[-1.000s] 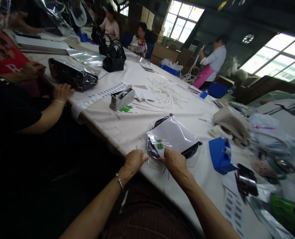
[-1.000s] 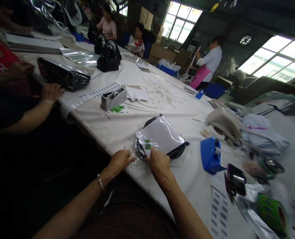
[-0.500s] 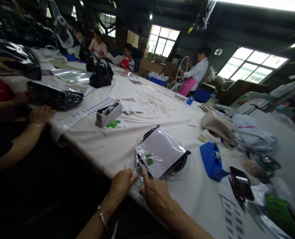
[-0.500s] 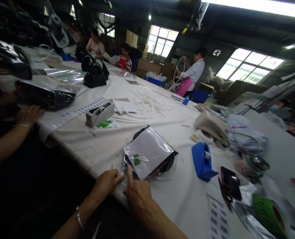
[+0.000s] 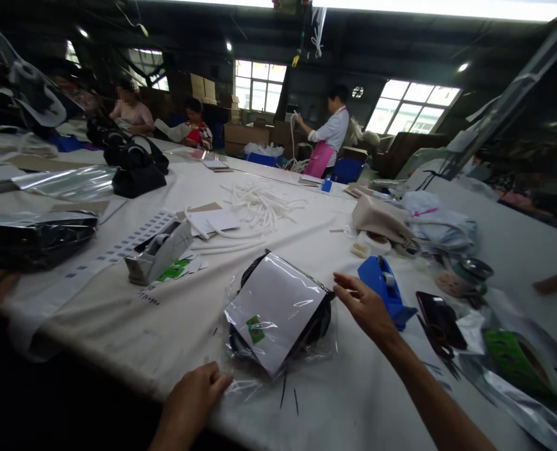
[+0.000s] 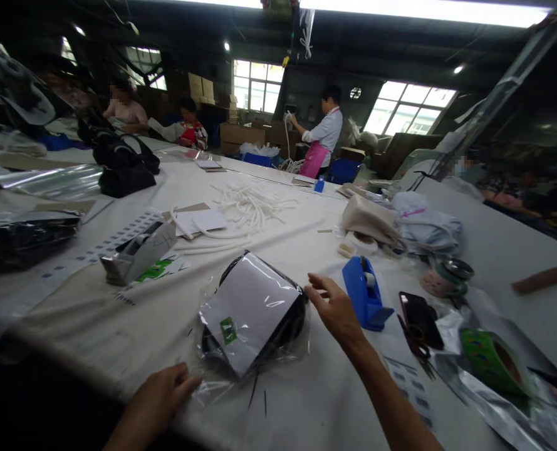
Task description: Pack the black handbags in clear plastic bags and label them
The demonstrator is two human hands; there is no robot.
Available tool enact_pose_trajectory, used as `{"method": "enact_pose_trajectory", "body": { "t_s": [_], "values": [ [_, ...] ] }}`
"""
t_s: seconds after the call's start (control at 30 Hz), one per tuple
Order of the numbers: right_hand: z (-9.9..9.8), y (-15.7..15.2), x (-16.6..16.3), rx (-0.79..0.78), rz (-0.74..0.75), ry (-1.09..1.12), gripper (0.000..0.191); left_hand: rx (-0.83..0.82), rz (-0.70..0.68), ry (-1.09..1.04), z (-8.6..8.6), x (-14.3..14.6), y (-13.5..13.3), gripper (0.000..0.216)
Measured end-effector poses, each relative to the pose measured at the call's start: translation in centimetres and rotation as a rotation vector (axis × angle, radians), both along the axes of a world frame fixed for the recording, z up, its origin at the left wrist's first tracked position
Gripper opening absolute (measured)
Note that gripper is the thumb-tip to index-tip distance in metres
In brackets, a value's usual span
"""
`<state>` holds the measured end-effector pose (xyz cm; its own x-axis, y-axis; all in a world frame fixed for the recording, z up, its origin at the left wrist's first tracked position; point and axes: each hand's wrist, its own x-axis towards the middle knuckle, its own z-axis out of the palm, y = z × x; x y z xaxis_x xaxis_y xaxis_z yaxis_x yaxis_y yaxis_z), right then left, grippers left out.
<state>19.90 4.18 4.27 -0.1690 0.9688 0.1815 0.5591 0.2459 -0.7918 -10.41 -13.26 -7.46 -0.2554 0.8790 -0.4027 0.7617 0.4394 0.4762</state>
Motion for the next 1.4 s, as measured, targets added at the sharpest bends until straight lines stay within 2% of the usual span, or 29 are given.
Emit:
{"method": "enact_pose_trajectory", "body": {
  "t_s": [0.1, 0.2, 0.33, 0.43, 0.53, 0.67, 0.73, 0.87, 0.97, 1.03, 1.13, 1.4],
  "values": [
    [-1.7, 0.2, 1.2, -0.212, 0.220, 0.008, 0.059, -0.050, -0.004, 0.073, 1.0, -2.1, 0.5, 0.031],
    [-2.6, -2.4, 0.8, -0.260, 0.359, 0.026, 0.060, -0.091, 0.046, 0.178, 2.3, -4.6, 1.1, 0.035],
    [-2.9, -6.3, 0.9, -0.330, 0.436, 0.056, 0.059, -0.077, 0.145, 0.347, 4.1, -7.2, 2.0, 0.032],
    [-4.3, -7.8, 2.1, -0.315, 0.386, 0.016, 0.067, 0.105, 0.162, 0.423, 5.0, -7.6, 2.5, 0.025],
    [-7.1, -8.4, 3.2, -0.241, 0.356, -0.004, 0.072, 0.413, 0.054, 0.444, 6.0, -5.5, 2.7, 0.026],
    [-10.2, -8.7, 2.9, -0.082, 0.321, 0.074, 0.047, 0.873, -0.258, 0.336, 7.9, 0.8, 3.2, 0.022],
    [-10.9, -8.7, 2.4, 0.048, 0.287, 0.112, 0.039, 0.977, -0.427, 0.301, 9.0, 4.4, 3.8, 0.028],
    [-11.0, -8.5, 1.8, 0.239, 0.262, 0.178, 0.020, 0.942, -0.719, 0.291, 9.8, 10.0, 5.4, 0.045],
    [-10.8, -8.6, 2.2, 0.236, 0.262, 0.218, 0.016, 0.901, -0.762, 0.319, 9.2, 11.9, 6.2, 0.038],
    [-10.6, -8.7, 2.8, 0.213, 0.284, 0.228, 0.013, 0.911, -0.743, 0.339, 8.8, 12.1, 6.3, 0.026],
    [-10.3, -9.0, 4.0, 0.200, 0.344, 0.214, 0.011, 0.945, -0.765, 0.347, 8.6, 11.4, 6.0, 0.023],
    [-8.2, -10.2, 4.8, 0.221, 0.637, 0.121, 0.020, 0.909, -0.936, 0.317, 10.1, 8.4, 3.9, 0.021]
  ]
}}
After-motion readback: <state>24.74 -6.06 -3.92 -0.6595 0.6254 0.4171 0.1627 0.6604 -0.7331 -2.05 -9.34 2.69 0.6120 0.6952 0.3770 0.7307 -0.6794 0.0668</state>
